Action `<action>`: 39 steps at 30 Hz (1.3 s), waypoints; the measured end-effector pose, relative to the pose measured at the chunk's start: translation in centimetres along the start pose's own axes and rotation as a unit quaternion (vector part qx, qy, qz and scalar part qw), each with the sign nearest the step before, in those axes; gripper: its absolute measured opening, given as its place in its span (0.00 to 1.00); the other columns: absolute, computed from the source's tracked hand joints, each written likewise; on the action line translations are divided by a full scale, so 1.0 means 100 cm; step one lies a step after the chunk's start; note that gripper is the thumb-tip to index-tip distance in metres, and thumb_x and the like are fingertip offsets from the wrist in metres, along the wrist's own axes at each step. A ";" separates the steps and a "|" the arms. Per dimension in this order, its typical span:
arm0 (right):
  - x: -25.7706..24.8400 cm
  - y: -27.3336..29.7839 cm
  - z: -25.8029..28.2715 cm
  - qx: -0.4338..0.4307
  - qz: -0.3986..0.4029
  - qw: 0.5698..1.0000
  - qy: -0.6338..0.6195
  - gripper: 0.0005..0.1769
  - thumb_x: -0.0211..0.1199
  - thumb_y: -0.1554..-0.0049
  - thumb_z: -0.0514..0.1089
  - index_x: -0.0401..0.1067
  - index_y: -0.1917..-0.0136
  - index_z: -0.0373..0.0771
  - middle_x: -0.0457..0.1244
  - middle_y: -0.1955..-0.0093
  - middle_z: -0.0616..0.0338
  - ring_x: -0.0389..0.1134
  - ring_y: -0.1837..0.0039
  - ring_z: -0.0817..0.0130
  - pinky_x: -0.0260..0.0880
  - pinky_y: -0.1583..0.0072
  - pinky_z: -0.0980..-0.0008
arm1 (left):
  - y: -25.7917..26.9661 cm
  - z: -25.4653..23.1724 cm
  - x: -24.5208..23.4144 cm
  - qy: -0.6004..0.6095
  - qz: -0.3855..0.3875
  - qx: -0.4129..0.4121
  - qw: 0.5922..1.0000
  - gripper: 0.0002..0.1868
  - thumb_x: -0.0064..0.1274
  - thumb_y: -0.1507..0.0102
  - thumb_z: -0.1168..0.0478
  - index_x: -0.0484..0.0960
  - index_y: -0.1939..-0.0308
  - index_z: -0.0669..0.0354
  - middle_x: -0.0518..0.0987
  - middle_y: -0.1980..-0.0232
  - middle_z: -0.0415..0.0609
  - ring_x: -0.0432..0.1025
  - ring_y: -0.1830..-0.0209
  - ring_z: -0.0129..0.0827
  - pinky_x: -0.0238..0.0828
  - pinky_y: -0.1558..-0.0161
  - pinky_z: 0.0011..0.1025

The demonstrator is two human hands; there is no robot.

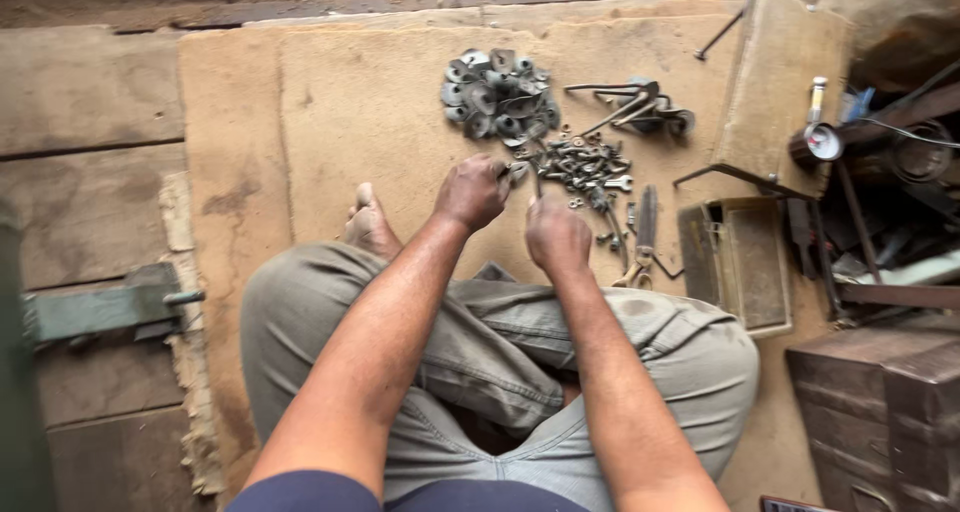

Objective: The person uses pliers and by hand to manipulate small metal fasteners, pins, and springs while working over a collection of metal components on a piece of cardboard.

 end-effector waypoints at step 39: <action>-0.004 0.005 0.024 0.049 0.021 0.989 -0.136 0.17 0.49 0.33 0.53 0.69 0.51 0.39 0.68 0.61 0.41 0.71 0.56 0.40 0.69 0.51 0.43 | -0.002 0.015 0.012 0.075 0.205 -0.334 0.917 0.12 0.56 0.32 0.53 0.85 0.56 0.58 0.86 0.65 0.50 0.81 0.69 0.33 0.80 0.63 0.35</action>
Point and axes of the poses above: each hand's wrist, its own y-axis away from the middle knuckle, its own x-axis out of the palm, z = x × y, the point moved 1 cm from there along -y, towards the middle knuckle
